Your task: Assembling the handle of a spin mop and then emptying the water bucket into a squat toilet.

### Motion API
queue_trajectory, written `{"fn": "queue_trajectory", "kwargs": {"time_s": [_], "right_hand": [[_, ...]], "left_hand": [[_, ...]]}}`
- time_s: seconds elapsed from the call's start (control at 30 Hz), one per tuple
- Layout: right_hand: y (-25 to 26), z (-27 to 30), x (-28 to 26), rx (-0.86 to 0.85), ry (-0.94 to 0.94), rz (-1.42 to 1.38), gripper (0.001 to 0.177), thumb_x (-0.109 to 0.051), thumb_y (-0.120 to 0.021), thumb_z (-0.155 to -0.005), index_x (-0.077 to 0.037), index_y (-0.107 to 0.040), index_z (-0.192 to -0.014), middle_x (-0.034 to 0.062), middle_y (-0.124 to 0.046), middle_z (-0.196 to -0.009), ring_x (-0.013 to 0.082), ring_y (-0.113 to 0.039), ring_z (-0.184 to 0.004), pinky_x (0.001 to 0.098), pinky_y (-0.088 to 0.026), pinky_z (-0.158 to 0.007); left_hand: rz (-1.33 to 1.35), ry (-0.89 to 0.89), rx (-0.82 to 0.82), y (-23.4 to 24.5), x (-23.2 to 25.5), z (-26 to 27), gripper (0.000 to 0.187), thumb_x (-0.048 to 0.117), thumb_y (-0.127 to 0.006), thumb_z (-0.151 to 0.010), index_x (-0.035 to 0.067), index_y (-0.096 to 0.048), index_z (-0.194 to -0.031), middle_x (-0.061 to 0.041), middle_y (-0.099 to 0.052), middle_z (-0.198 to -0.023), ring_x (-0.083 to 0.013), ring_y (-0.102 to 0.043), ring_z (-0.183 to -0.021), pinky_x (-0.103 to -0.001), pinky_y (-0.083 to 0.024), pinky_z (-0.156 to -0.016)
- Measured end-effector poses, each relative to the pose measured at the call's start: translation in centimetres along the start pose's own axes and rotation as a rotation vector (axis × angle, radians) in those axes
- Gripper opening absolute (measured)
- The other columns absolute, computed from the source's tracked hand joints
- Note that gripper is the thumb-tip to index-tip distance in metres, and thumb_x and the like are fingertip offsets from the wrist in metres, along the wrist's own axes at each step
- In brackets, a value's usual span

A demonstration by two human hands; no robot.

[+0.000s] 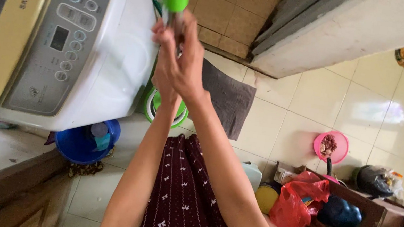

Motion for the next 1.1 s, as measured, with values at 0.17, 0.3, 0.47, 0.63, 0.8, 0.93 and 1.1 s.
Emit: {"fn": "queue_trajectory", "kwargs": {"time_s": [0.17, 0.3, 0.47, 0.63, 0.8, 0.93, 1.1], "right_hand": [[6.0, -2.9, -1.9, 0.167, 0.030, 0.163, 0.050, -0.032, -0.050, -0.113, -0.007, -0.033, -0.153, 0.0025, -0.067, -0.102, 0.0103, -0.064, -0.081, 0.0268, -0.057, -0.070], [12.7, -4.1, -4.3, 0.292, 0.047, 0.185, 0.035, -0.032, -0.051, -0.122, -0.008, -0.040, -0.145, 0.0047, -0.063, -0.096, 0.0096, -0.056, -0.076, 0.0256, -0.050, -0.066], [21.5, -4.9, -6.2, 0.397, 0.076, 0.272, 0.040, -0.029, -0.051, -0.121, -0.009, -0.033, -0.151, 0.0020, -0.061, -0.091, 0.0089, -0.054, -0.072, 0.0225, -0.048, -0.064], [31.1, -3.3, -2.9, 0.463, 0.050, 0.332, 0.049, -0.027, -0.050, -0.119, -0.009, -0.029, -0.159, 0.0038, -0.061, -0.093, 0.0112, -0.056, -0.074, 0.0243, -0.051, -0.067], [40.6, -0.6, 1.8, 0.495, -0.050, 0.541, 0.044, -0.022, -0.051, -0.119, -0.007, -0.033, -0.155, 0.0090, -0.064, -0.112, 0.0195, -0.063, -0.098, 0.0346, -0.055, -0.090], [46.8, 1.0, 3.8, 0.489, -0.078, 0.552, 0.033, -0.018, -0.050, -0.120, -0.004, -0.039, -0.148, 0.0109, -0.062, -0.120, 0.0197, -0.061, -0.110, 0.0351, -0.052, -0.099], [54.3, 5.2, 11.7, 0.502, -0.348, 0.353, 0.031, -0.013, -0.052, -0.112, -0.003, -0.053, -0.141, 0.0032, -0.058, -0.105, 0.0105, -0.055, -0.093, 0.0278, -0.050, -0.084]], "left_hand": [[0.045, 0.027, -0.114, -2.4, 7.3, -2.2, 0.053, 0.036, -0.055, -0.111, 0.009, -0.041, -0.154, -0.017, -0.061, -0.142, -0.0297, -0.065, -0.126, -0.038, -0.054, -0.099], [0.167, 0.157, -0.271, -5.9, 14.0, -3.2, 0.053, 0.040, -0.061, -0.101, 0.010, -0.048, -0.142, -0.015, -0.069, -0.124, -0.0316, -0.070, -0.110, -0.042, -0.052, -0.088], [0.223, 0.197, -0.446, -13.8, 19.9, -2.9, 0.052, 0.043, -0.064, -0.093, 0.012, -0.050, -0.132, -0.013, -0.073, -0.110, -0.0329, -0.071, -0.101, -0.045, -0.051, -0.082], [0.436, 0.190, -0.539, -25.9, 19.6, 1.2, 0.044, 0.045, -0.059, -0.100, 0.011, -0.051, -0.127, -0.012, -0.073, -0.115, -0.0320, -0.073, -0.106, -0.045, -0.054, -0.087], [0.221, 0.168, -0.803, -36.0, 21.9, 4.6, 0.060, 0.036, -0.065, -0.089, 0.003, -0.040, -0.133, -0.018, -0.069, -0.111, -0.0401, -0.068, -0.099, -0.049, -0.051, -0.079], [0.132, 0.213, -0.953, -43.4, 21.4, 8.2, 0.056, 0.033, -0.066, -0.092, 0.001, -0.042, -0.133, -0.020, -0.069, -0.114, -0.0404, -0.067, -0.106, -0.048, -0.053, -0.084], [0.147, -0.026, -0.912, -52.9, 16.7, 13.5, 0.037, 0.020, -0.064, -0.095, 0.004, -0.054, -0.127, -0.022, -0.067, -0.123, -0.0417, -0.065, -0.114, -0.047, -0.053, -0.088]]}}
Point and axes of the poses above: each hand's wrist, its own z-axis away from the middle knuckle, its own y-axis out of the back of the hand, x = y × z, the point moved 9 cm from there along -z, towards the middle knuckle
